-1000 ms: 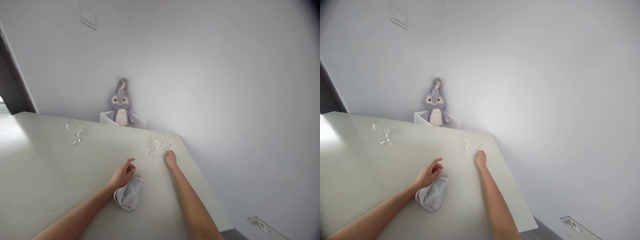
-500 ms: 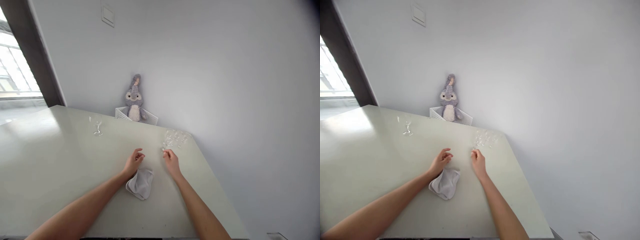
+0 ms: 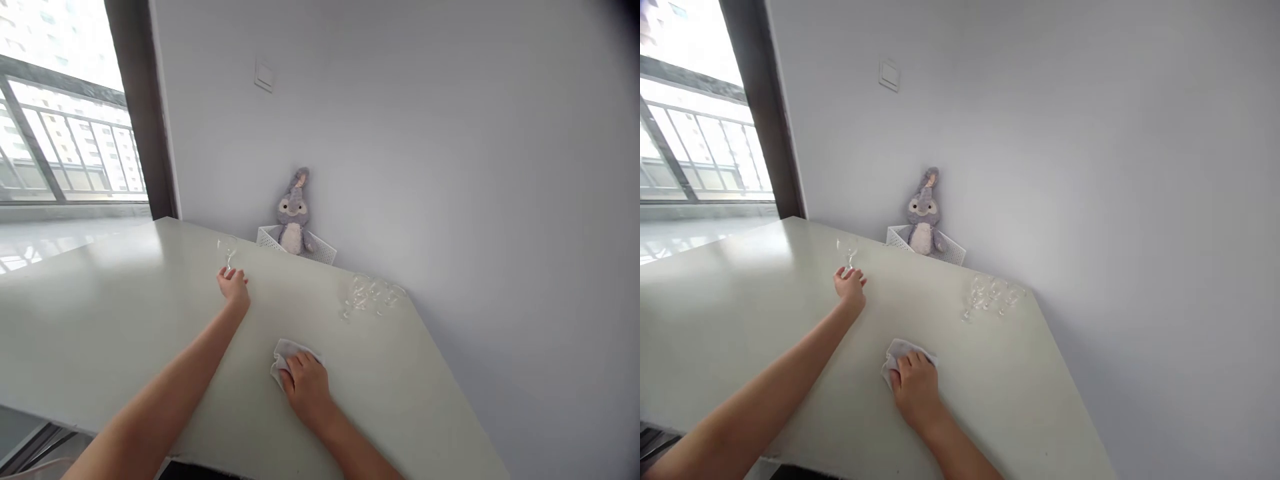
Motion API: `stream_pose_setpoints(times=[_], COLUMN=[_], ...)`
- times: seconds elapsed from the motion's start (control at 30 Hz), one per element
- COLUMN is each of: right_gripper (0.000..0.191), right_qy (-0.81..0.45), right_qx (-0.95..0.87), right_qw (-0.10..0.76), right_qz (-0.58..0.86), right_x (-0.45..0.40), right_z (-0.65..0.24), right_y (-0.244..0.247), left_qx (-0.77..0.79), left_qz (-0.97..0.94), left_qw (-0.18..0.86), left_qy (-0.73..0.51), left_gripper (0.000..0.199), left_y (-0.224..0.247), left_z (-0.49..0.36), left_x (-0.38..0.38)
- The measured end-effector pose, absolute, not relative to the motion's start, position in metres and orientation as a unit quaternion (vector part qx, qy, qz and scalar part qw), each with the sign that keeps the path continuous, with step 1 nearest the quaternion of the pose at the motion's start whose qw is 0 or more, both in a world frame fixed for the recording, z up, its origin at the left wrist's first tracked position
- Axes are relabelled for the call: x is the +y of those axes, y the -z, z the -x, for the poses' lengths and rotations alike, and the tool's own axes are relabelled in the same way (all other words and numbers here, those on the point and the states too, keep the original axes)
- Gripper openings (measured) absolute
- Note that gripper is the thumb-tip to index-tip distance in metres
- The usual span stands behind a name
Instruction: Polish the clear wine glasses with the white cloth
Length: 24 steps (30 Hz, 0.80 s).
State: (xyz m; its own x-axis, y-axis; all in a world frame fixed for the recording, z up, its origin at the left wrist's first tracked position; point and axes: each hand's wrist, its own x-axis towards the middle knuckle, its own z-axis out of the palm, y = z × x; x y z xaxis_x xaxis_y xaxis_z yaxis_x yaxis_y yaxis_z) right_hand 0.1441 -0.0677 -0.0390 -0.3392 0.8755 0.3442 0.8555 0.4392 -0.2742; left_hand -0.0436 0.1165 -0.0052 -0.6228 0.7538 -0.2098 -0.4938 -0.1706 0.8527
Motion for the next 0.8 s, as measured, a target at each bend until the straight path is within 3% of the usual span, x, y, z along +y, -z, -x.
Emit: stream_pose_setpoints(times=[0.27, 0.67, 0.8], right_gripper=[0.009, 0.013, 0.014], right_qy=[-0.022, -0.052, -0.122], right_qx=[-0.813, -0.806, -0.774], right_qw=[0.254, 0.267, 0.329], right_qz=[0.523, 0.526, 0.527], right_x=[-0.068, -0.068, -0.063], right_z=[-0.145, -0.147, -0.15], right_y=[0.042, 0.043, 0.044], left_qx=[0.356, 0.206, 0.214], left_qz=[-0.015, 0.038, 0.023], left_qw=[0.576, 0.629, 0.649], left_qy=[-0.736, -0.748, -0.73], left_gripper=[0.052, 0.038, 0.029], left_y=[-0.015, -0.012, -0.018], left_z=[0.088, 0.1, 0.084], left_x=[0.159, 0.177, 0.168])
